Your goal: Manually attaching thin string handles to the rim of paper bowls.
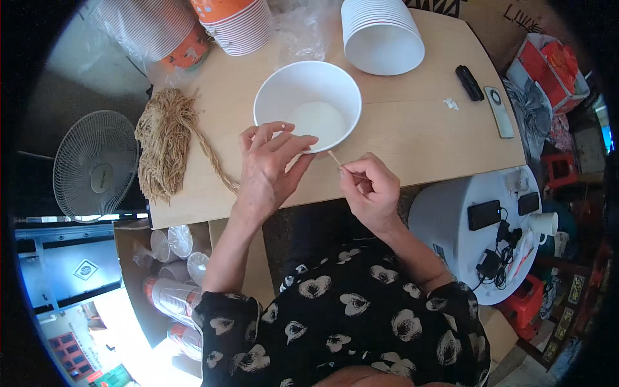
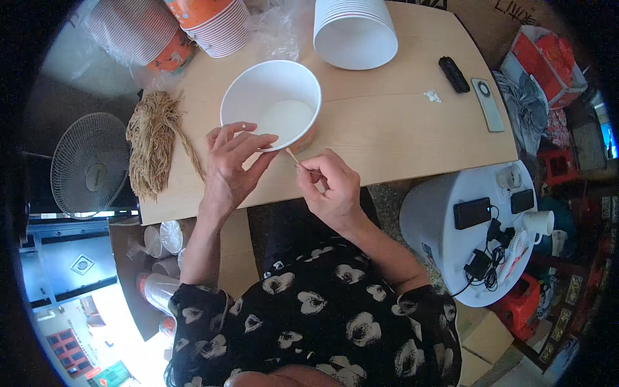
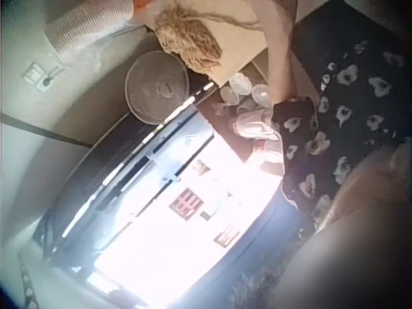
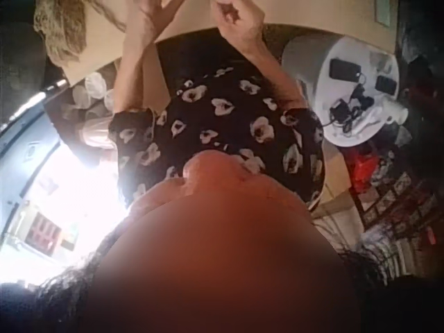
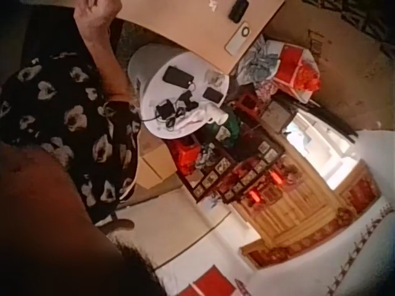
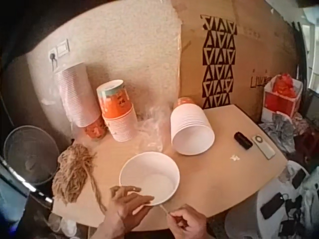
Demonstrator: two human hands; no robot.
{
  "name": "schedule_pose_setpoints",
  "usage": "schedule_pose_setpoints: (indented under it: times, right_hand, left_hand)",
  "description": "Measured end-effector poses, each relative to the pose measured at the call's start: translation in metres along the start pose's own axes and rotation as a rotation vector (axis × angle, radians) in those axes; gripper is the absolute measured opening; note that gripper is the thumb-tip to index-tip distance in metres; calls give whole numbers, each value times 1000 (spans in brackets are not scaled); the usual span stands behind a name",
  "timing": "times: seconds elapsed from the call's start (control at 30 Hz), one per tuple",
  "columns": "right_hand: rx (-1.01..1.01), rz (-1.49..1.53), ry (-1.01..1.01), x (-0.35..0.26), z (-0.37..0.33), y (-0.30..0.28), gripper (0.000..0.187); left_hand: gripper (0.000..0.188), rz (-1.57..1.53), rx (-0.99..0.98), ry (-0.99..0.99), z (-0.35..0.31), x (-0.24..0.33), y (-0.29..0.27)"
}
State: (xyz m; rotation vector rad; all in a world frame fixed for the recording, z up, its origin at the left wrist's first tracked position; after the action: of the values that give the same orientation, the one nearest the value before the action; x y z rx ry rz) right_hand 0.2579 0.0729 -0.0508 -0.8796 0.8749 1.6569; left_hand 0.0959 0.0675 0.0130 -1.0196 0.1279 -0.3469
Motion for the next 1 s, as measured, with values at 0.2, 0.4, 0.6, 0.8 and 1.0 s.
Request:
schedule_pose_setpoints:
  times: [0.2,0.4,0.6,0.8,1.0]
  right_hand:
    - [15,-34,-18,3,-2,-3,13]
    - [45,-44,-18,5,-1,-9,13]
    - [68,12,-21,10,-2,-12,13]
    - [-33,186,211,-4,-9,-19,8]
    - [-134,209,192,-23,-11,-10,6]
  left_hand:
    - [28,-4,20,-76,-2,7,3]
    - [28,-4,16,-91,1,12,5]
    - [32,13,2,-76,3,17,4]
    - [47,-272,40,-168,-21,21,-23]
    - [30,-664,-209,-247,-25,23,3]
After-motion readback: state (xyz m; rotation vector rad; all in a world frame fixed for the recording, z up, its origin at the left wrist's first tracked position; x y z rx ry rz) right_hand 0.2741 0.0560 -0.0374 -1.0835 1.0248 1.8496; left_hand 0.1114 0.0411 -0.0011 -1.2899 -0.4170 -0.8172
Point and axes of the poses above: each hand's wrist, its own z-axis towards the middle knuckle, its own y-axis out of the palm, x = y × z, the point moved 10 cm from there along z, towards the middle knuckle, and after that the axes turned 15 degrees about z, right-handed, at the moved point
